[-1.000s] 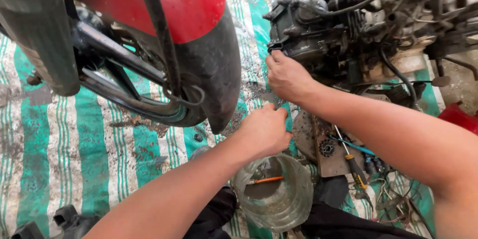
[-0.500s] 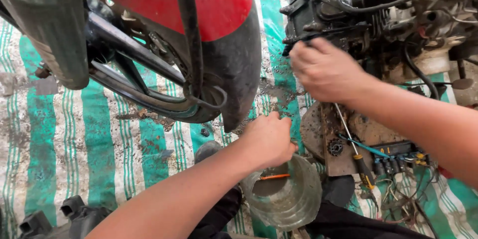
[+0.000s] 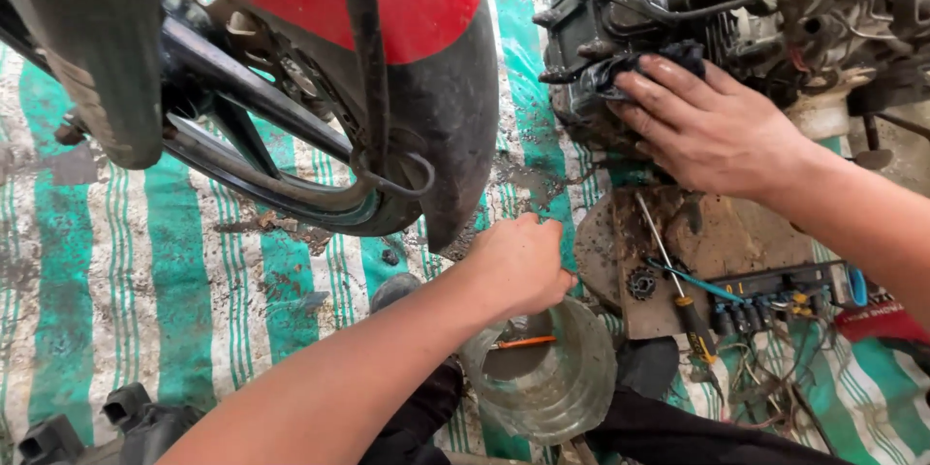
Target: Cleaning the exterior surfaces of a motorcycle engine using a brush and a cloth
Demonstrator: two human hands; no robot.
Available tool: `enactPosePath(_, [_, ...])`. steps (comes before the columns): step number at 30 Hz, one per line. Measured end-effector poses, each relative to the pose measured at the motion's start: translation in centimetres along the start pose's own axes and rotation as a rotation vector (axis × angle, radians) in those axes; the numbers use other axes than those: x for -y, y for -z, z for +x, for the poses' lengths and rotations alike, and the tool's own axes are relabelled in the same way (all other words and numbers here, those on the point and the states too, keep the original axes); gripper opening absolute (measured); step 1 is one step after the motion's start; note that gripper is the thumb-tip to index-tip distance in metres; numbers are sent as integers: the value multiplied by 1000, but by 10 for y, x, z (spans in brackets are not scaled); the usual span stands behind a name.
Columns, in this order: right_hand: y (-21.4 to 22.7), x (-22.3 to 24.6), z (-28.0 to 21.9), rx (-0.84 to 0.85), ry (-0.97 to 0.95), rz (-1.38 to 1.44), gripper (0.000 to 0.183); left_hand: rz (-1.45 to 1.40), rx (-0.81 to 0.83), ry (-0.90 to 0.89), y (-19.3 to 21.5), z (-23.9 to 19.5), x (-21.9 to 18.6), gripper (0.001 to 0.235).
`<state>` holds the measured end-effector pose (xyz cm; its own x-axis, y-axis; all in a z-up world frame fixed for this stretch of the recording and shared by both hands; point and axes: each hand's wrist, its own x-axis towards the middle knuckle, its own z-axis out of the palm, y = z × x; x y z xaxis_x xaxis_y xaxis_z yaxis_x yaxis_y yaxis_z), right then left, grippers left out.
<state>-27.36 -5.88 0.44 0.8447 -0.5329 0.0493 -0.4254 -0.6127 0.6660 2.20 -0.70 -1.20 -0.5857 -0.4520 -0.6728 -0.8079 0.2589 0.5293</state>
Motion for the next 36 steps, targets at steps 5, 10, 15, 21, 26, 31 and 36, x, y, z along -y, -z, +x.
enactPosePath(5, [-29, 38, 50, 154, 161, -108, 46, 39, -5, 20, -1, 4, -8, 61])
enactPosePath(10, [-80, 96, 87, 754, 560, -199, 53, 95, -43, -22, -2, 9, -13, 56])
enactPosePath(15, [-43, 80, 58, 119, 86, -42, 43, 114, -15, -46, -7, 11, -16, 57])
enactPosePath(21, [-1, 19, 29, -73, -32, -2, 43, 156, 6, -50, -14, 19, -12, 62])
enactPosePath(26, [-22, 4, 34, -267, -66, 168, 16, 128, 3, -13, -11, 22, -12, 55])
enactPosePath(31, [-41, 11, -4, -438, -288, 425, 28, 59, -59, -21, -3, 9, -5, 59])
enactPosePath(36, [-28, 24, 33, -330, -491, 199, 8, 68, -36, -33, -9, 11, 1, 56])
